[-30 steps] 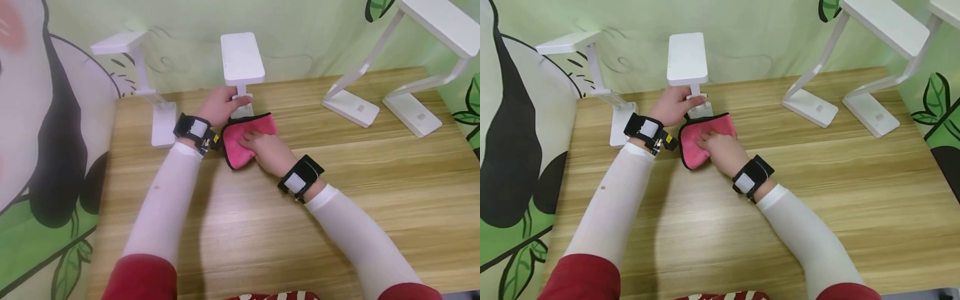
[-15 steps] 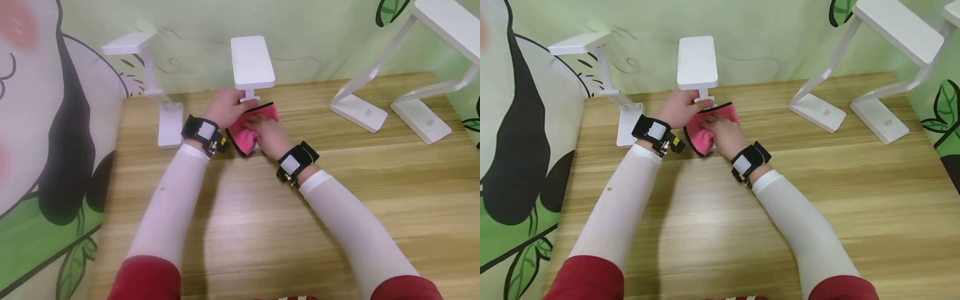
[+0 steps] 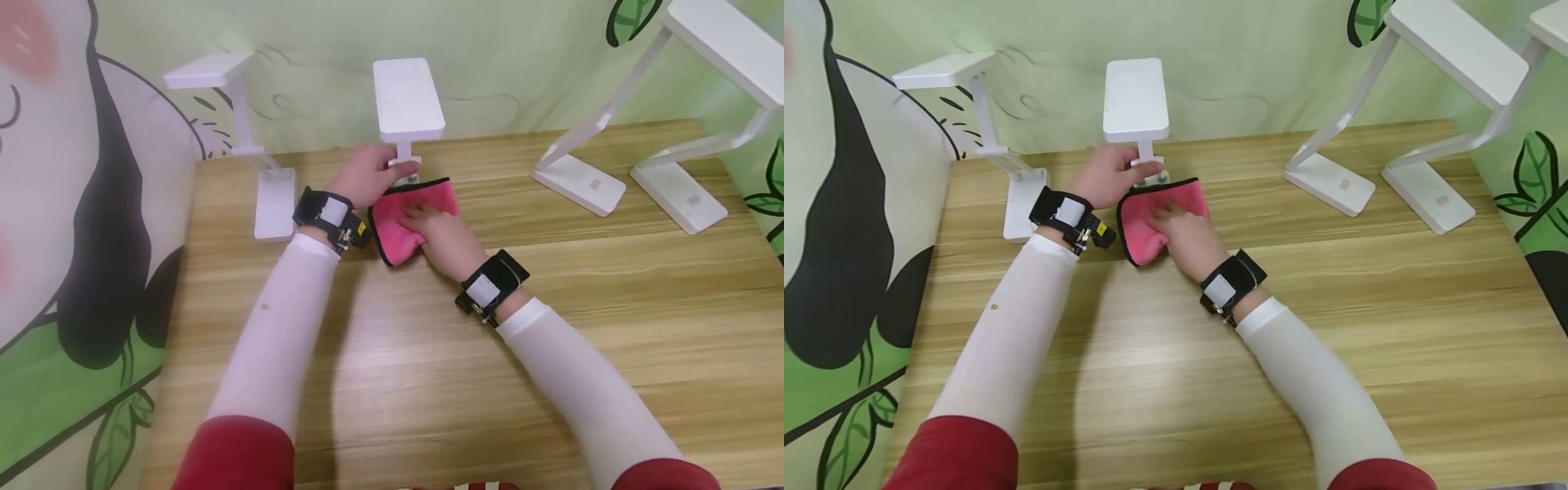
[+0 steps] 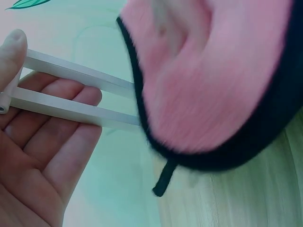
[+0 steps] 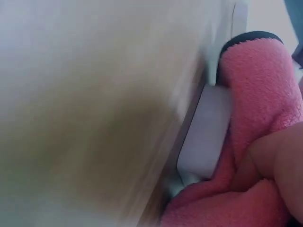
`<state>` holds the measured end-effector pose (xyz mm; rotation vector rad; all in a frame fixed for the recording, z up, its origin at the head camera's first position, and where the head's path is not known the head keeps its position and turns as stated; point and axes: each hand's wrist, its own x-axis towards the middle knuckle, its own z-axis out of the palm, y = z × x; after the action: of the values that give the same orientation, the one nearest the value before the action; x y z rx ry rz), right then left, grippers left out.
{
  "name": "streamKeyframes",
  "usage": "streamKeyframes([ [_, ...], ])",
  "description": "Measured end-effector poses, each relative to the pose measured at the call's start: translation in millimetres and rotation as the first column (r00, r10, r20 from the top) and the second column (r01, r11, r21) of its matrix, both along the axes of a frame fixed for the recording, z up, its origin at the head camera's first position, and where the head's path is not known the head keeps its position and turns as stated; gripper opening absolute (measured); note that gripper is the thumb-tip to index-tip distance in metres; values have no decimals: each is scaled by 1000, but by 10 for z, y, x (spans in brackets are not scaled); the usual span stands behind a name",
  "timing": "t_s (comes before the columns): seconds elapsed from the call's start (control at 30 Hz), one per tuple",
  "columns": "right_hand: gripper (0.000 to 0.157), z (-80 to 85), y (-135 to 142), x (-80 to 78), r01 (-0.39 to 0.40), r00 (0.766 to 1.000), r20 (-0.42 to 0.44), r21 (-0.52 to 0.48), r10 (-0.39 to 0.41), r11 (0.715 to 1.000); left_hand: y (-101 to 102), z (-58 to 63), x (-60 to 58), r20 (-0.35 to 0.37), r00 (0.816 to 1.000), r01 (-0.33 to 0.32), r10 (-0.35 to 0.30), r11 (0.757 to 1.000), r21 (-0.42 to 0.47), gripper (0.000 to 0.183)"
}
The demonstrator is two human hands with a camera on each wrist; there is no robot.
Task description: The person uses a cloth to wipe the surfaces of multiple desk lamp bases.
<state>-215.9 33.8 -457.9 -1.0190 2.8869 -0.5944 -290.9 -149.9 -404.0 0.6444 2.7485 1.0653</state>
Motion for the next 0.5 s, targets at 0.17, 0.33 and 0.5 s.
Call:
streamKeyframes([
  [0.17,43,11,145,218,-44,999,32,-16,44,999,0,11,-3,-15,1000,-10,10,1000,-23,43],
  [0.33,48,-45,186,268,-49,999,23,-11,49,999,13,-7,-2,-30,1000,-6,4,999,-44,45],
  [0.5,51,-84,66,104,-33,999,-16,-52,32,998,8,-3,16,-25,1000,-17,17,1000,-18,39],
])
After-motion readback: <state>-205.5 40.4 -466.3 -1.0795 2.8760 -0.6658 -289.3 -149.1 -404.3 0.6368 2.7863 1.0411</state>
